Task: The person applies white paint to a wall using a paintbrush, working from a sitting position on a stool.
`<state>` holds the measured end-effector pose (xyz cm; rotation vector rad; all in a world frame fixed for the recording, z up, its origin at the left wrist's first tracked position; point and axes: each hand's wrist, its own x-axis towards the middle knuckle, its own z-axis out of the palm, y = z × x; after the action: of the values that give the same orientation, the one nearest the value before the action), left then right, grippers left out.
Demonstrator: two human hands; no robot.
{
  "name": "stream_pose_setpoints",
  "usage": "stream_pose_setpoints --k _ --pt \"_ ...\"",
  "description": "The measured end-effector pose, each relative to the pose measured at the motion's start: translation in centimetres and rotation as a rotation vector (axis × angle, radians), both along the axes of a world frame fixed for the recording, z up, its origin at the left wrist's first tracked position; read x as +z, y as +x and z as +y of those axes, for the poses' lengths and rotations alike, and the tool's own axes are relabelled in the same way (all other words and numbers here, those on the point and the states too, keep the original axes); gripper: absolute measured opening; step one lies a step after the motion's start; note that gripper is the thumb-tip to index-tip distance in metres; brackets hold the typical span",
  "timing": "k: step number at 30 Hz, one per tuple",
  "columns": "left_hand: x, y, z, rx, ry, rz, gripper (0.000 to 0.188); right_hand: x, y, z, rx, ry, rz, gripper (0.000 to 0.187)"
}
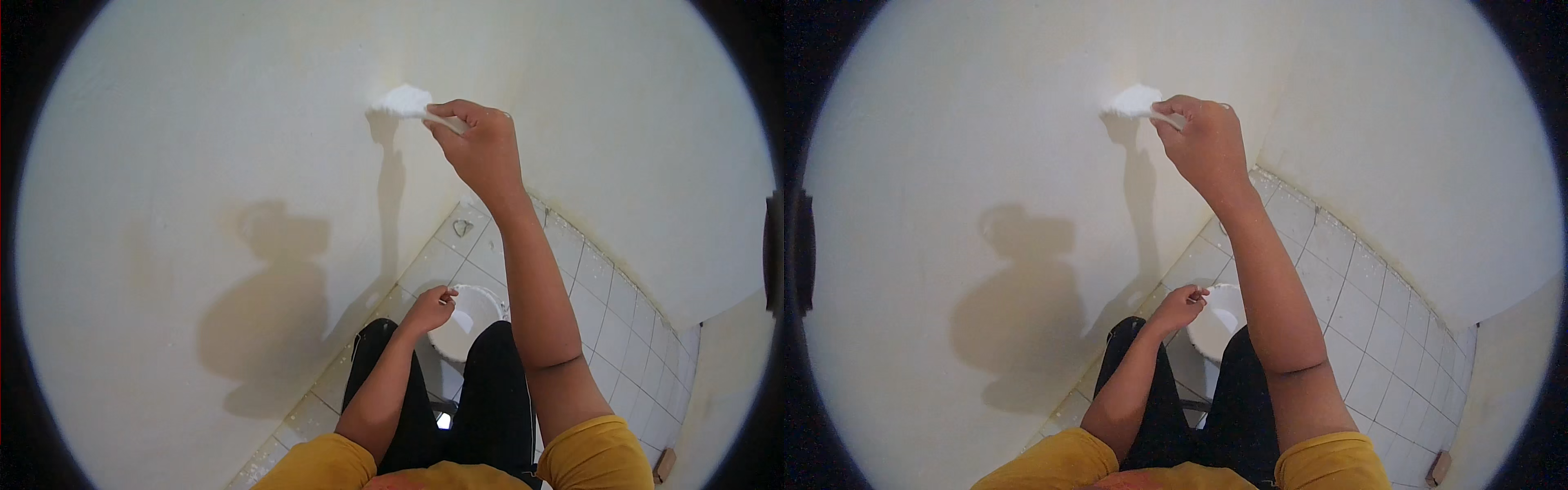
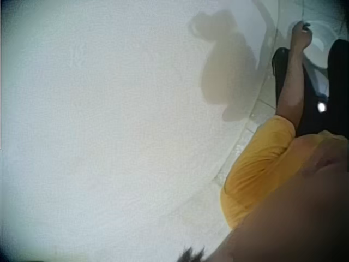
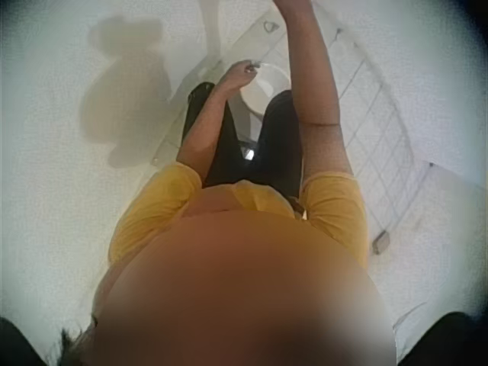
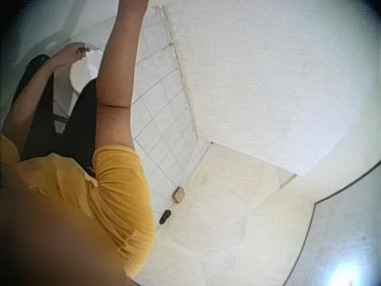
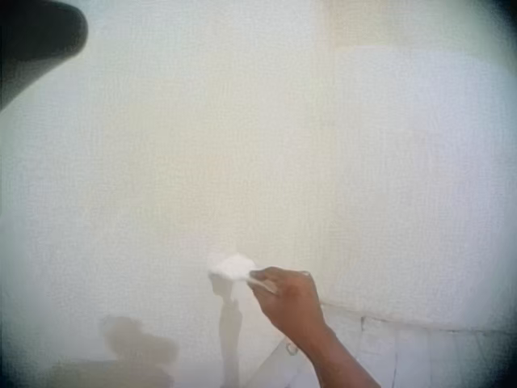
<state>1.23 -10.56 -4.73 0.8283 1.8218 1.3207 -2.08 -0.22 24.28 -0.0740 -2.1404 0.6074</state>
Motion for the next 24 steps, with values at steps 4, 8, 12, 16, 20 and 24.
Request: stream_pose_setpoints --k 4,8,12,16,20,24 --pt "-0.2 -0.5 -1.2 0.032 0.043 0.039 0.028 2.7 0.3 -1.9 0.011 -0.158 0.16 0.014" --pt "0.8 -0.6 -2.3 0.068 0.074 0.01 0.026 2.8 -0.8 -2.8 0.117 -0.216 0.255 0.014" --pt "2.6 -0.6 -3.6 0.125 0.148 0.076 0.025 -3.1 -2.2 -3.0 0.069 -0.12 0.193 0.013" --pt "1.7 -0.8 -4.3 0.196 0.207 0.057 0.025 -9.3 -1.3 -4.1 0.078 -0.131 0.081 0.012" --pt "2.1 -0.8 -3.9 0.191 0.16 0.036 0.025 -15.1 0.3 -2.9 0.169 -0.178 -0.121 0.014" --pt "1.5 -0.7 -4.0 0.161 0.145 0.027 0.024 -16.9 1.7 -2.3 0.245 -0.149 -0.258 0.011"
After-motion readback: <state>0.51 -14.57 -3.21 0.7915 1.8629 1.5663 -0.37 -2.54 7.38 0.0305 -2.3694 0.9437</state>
